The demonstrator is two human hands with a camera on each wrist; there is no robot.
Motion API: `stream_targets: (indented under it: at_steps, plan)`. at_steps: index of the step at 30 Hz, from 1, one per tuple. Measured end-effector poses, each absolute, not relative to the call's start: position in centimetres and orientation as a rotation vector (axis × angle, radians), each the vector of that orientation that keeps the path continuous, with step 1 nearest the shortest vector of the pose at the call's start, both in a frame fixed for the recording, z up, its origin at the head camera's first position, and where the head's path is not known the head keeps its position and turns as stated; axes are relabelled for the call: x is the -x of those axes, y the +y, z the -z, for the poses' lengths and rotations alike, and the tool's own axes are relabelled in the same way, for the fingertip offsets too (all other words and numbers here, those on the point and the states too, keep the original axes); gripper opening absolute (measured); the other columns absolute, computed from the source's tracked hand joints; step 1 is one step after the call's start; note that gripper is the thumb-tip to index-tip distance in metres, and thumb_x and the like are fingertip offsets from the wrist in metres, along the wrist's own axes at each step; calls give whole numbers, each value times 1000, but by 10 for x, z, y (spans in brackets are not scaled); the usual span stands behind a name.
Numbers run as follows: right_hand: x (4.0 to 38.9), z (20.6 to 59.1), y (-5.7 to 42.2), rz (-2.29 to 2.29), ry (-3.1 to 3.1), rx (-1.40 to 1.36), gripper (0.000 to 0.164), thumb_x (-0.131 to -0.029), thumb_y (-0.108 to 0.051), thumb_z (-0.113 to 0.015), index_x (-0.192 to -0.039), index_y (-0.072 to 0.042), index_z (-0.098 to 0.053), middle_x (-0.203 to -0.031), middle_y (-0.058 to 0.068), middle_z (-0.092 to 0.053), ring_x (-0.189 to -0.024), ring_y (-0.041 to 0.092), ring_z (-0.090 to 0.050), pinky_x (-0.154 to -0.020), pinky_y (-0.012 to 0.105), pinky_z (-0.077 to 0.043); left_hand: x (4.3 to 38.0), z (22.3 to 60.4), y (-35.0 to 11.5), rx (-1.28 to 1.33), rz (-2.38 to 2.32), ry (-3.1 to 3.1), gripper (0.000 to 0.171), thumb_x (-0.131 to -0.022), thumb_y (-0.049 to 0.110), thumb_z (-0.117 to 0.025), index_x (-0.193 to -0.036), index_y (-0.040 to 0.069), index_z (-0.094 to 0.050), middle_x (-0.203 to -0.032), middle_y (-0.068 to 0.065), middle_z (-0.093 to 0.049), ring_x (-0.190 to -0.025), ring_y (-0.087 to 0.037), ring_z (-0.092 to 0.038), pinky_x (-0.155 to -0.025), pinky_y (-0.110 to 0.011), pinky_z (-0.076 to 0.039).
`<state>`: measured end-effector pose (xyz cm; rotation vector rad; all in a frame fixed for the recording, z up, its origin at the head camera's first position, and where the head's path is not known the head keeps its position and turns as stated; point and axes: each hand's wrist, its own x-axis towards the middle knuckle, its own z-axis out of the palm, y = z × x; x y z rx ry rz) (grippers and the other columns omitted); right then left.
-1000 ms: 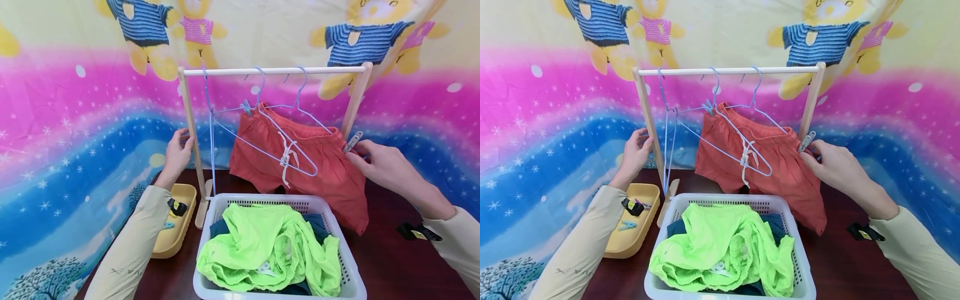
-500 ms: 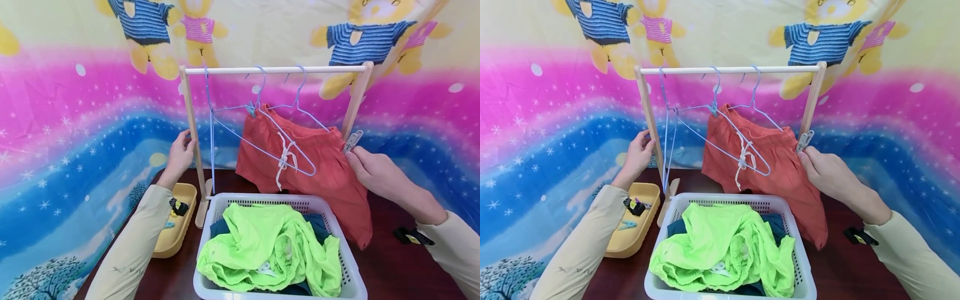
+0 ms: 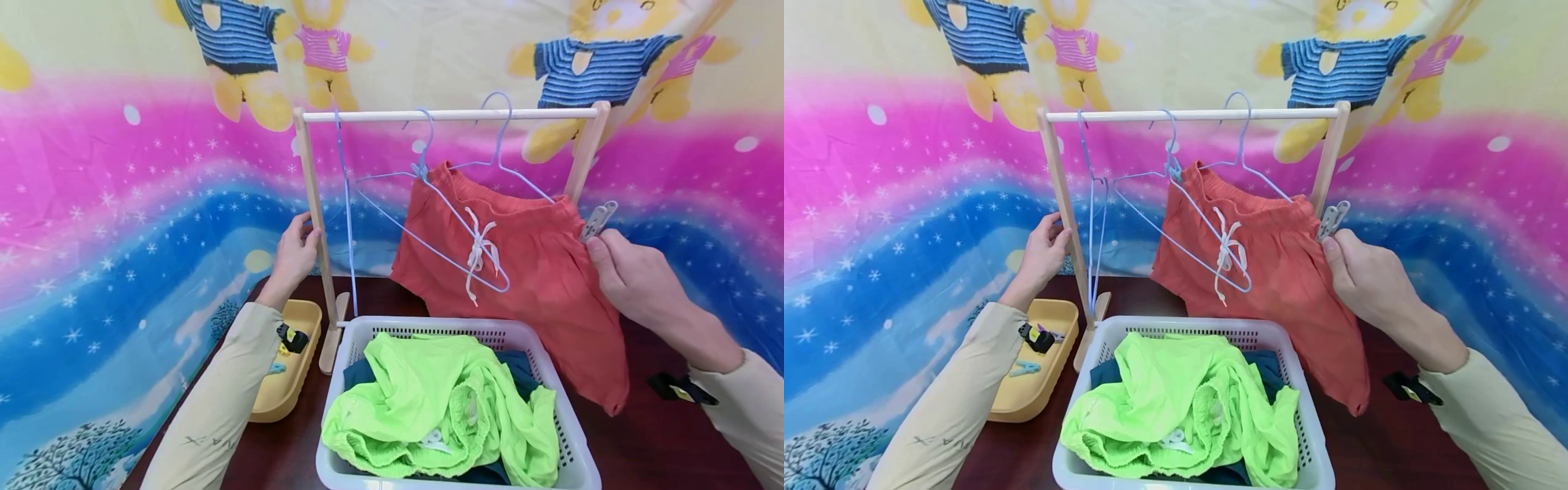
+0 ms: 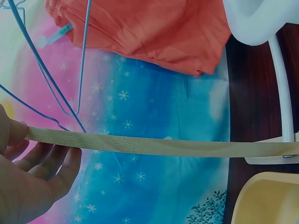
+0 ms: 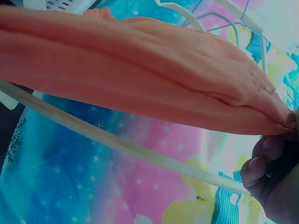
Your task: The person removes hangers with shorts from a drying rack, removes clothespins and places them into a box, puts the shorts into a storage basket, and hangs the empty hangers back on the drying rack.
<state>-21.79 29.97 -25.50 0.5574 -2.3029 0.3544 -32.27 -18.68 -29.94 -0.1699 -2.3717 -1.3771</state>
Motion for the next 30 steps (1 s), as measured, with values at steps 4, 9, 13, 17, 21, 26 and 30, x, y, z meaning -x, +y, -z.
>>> stream_targets:
  at_steps: [4,9,13,17,21,26,30]
  plan:
    - [217,251,306,-365,-2267,-523,24,-104,-17,-43,-86,-2,-52,-59,2,-39,-49,2,-32,-45,26,-28,323,299,-187,162,1388,-2374,46,-106,23,-42,-150,13,-35,-138,-20,-54,-122,-35,-59,-100,-52,-49]
    - [213,247,317,-370,-2220,-463,25,-104,-17,-45,-89,1,-54,-60,5,-42,-51,2,-33,-46,22,-27,322,299,-186,174,1382,-2376,46,-106,23,-43,-150,12,-35,-138,-20,-54,-122,-36,-59,-100,-52,-49]
    - [207,242,325,-342,-2165,-405,28,-104,-20,-46,-91,3,-55,-65,11,-46,-53,7,-37,-49,18,-26,322,298,-186,172,1377,-2376,46,-106,22,-43,-150,12,-35,-138,-20,-54,-122,-36,-59,-100,-52,-49]
    - [201,238,332,-321,-2140,-358,33,-105,-23,-44,-93,6,-55,-70,17,-50,-53,20,-42,-50,16,-25,322,298,-186,164,1378,-2374,46,-106,22,-42,-150,12,-34,-138,-20,-54,-122,-36,-59,-100,-52,-49]
    - [194,235,338,-314,-2095,-323,35,-105,-23,-43,-93,8,-54,-73,23,-51,-56,20,-47,-53,16,-24,322,297,-185,169,1383,-2372,46,-106,23,-43,-150,13,-35,-138,-20,-54,-122,-36,-59,-100,-52,-49]
    - [188,236,348,-404,-2021,-282,36,-104,-21,-44,-98,13,-56,-84,31,-54,-79,-28,-31,-60,15,-23,322,296,-184,175,1392,-2379,47,-105,25,-43,-150,14,-35,-140,-19,-53,-123,-36,-58,-100,-53,-49]
    - [188,241,356,-465,-1968,-297,37,-105,-18,-41,-100,17,-53,-89,34,-51,-92,-31,-25,-72,5,-21,322,296,-184,180,1393,-2383,47,-106,25,-42,-151,14,-34,-141,-19,-53,-123,-36,-57,-100,-52,-49]
